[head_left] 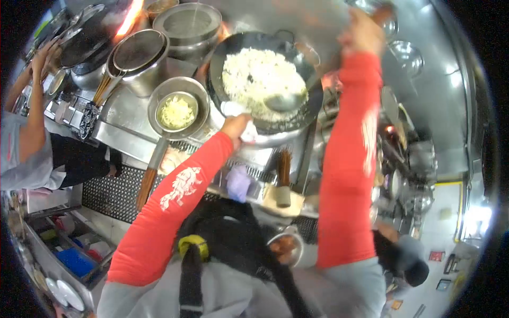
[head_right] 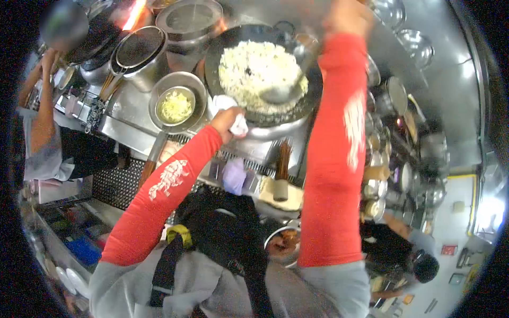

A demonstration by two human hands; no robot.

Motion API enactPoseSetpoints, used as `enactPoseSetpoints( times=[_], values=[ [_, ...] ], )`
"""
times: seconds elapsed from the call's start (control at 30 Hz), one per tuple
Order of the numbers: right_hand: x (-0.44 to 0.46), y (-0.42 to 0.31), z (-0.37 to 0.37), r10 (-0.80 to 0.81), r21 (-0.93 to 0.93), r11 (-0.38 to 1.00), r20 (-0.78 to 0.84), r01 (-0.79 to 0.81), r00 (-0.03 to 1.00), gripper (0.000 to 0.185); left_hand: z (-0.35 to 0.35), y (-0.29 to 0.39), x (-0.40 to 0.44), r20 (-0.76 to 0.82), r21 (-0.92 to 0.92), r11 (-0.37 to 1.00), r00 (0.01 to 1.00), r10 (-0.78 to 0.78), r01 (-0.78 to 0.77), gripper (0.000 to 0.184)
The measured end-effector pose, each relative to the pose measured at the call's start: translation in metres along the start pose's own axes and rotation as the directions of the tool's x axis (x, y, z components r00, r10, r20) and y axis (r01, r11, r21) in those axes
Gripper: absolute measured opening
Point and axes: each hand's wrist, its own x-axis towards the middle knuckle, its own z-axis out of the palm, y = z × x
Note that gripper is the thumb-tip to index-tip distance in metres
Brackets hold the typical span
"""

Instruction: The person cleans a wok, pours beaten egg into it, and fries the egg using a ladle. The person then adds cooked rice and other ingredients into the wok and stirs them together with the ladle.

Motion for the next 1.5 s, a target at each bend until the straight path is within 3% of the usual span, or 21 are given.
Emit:
enactPoseSetpoints(
  times=[0.1, 0.17, 0.3, 0.4, 0.43, 0.53, 0.63, 0.7, 0.87, 0.93, 1.03, 1.07, 1.13, 1.17, 1.23, 1.3, 1.33, 1.37, 1.43, 1.47, 1.5],
  values=[
    [-0.021, 0.018, -0.024, -0.332, -0.114, 0.943, -0.243, 0.313, 0.911, 0.013, 0.002, 0.014, 0.001, 0.019, 0.031, 0.977, 0.977, -0.212, 0.211, 0.010],
    [-0.056, 0.056, 0.011, -0.125, 0.189, 0.964, -0.305, 0.189, 0.944, 0.017, 0.004, 0.015, 0.002, 0.027, -0.023, 0.975, 0.975, -0.221, 0.222, 0.013],
    [-0.069, -0.012, 0.024, 0.063, 0.298, 0.953, 0.002, -0.061, 0.998, 0.019, 0.007, 0.013, -0.005, -0.006, -0.050, 0.976, 0.977, -0.214, 0.213, 0.025],
    [-0.112, 0.007, 0.032, -0.158, 0.432, 0.896, 0.088, 0.105, 0.984, 0.019, 0.002, 0.019, -0.001, 0.010, -0.028, 0.982, 0.983, -0.185, 0.185, 0.023],
    [-0.104, 0.047, 0.039, -0.185, 0.409, 0.899, 0.028, 0.158, 0.982, 0.021, -0.001, 0.018, 0.005, 0.036, -0.014, 0.977, 0.977, -0.211, 0.212, 0.023],
    [-0.047, 0.046, 0.048, 0.033, 0.089, 0.994, 0.288, -0.061, 0.957, 0.030, -0.001, 0.011, 0.004, 0.030, 0.012, 0.982, 0.981, -0.189, 0.189, 0.018],
    [-0.073, -0.023, 0.059, -0.163, 0.247, 0.963, 0.214, 0.108, 0.963, 0.018, -0.001, 0.017, 0.008, -0.025, 0.030, 0.995, 0.996, -0.090, 0.091, 0.017],
    [-0.051, 0.066, 0.079, -0.263, 0.304, 0.931, 0.170, 0.204, 0.950, 0.019, 0.000, 0.020, 0.012, -0.020, -0.013, 0.994, 0.993, -0.113, 0.113, 0.016],
    [-0.025, 0.005, 0.069, -0.132, -0.076, 0.985, 0.235, 0.154, 0.963, 0.015, 0.006, 0.012, -0.005, -0.025, 0.022, 0.991, 0.991, -0.129, 0.130, 0.010],
    [-0.043, -0.001, 0.071, -0.307, 0.198, 0.941, 0.147, 0.276, 0.940, 0.017, -0.026, -0.012, 0.057, 0.105, 0.168, 0.983, 0.993, 0.052, -0.069, 0.009],
    [-0.022, 0.084, 0.053, -0.420, -0.040, 0.899, 0.214, 0.437, 0.882, 0.013, 0.004, 0.005, -0.002, 0.035, 0.076, 0.994, 0.997, -0.075, 0.072, 0.008],
    [-0.032, 0.058, 0.051, -0.098, 0.063, 0.994, 0.289, 0.084, 0.952, 0.011, 0.005, 0.011, -0.003, -0.008, 0.040, 0.990, 0.990, -0.138, 0.138, 0.008],
    [0.008, 0.036, 0.025, -0.090, -0.070, 0.991, 0.255, 0.111, 0.963, 0.013, -0.017, -0.007, 0.032, 0.079, 0.189, 0.982, 0.997, -0.012, -0.003, 0.008],
    [0.035, 0.039, 0.005, -0.110, 0.062, 0.993, 0.184, 0.100, 0.977, 0.018, -0.020, -0.012, 0.035, 0.099, 0.201, 0.979, 0.995, -0.005, -0.015, 0.009],
    [0.012, 0.016, -0.022, -0.340, -0.191, 0.923, -0.005, 0.333, 0.940, 0.020, -0.006, 0.003, 0.015, 0.063, 0.060, 0.991, 0.990, -0.124, 0.120, 0.010],
    [-0.009, 0.051, -0.016, -0.481, -0.193, 0.874, -0.223, 0.445, 0.848, 0.020, -0.003, 0.006, 0.017, 0.040, 0.033, 0.984, 0.983, -0.178, 0.177, 0.011],
    [-0.019, 0.082, -0.003, -0.463, -0.056, 0.879, -0.338, 0.473, 0.820, 0.021, -0.004, 0.007, 0.017, 0.015, 0.040, 0.982, 0.983, -0.184, 0.183, 0.011],
    [-0.023, 0.084, 0.001, -0.204, 0.051, 0.974, -0.218, 0.220, 0.954, 0.020, -0.004, 0.007, 0.017, 0.021, 0.044, 0.981, 0.981, -0.191, 0.190, 0.011],
    [-0.028, 0.053, -0.001, -0.024, 0.134, 0.990, -0.104, 0.038, 0.994, 0.020, -0.008, 0.005, 0.017, 0.020, 0.043, 0.978, 0.979, -0.204, 0.203, 0.011],
    [-0.032, 0.033, 0.004, 0.048, 0.173, 0.984, -0.030, -0.042, 0.998, 0.021, -0.014, 0.003, 0.028, 0.119, 0.228, 0.974, 0.993, -0.026, -0.002, 0.010],
    [-0.052, 0.026, 0.005, -0.144, 0.101, 0.985, 0.009, 0.143, 0.989, 0.017, -0.028, -0.011, 0.043, 0.234, 0.378, 0.901, 0.964, 0.129, -0.213, 0.010]
  ],
)
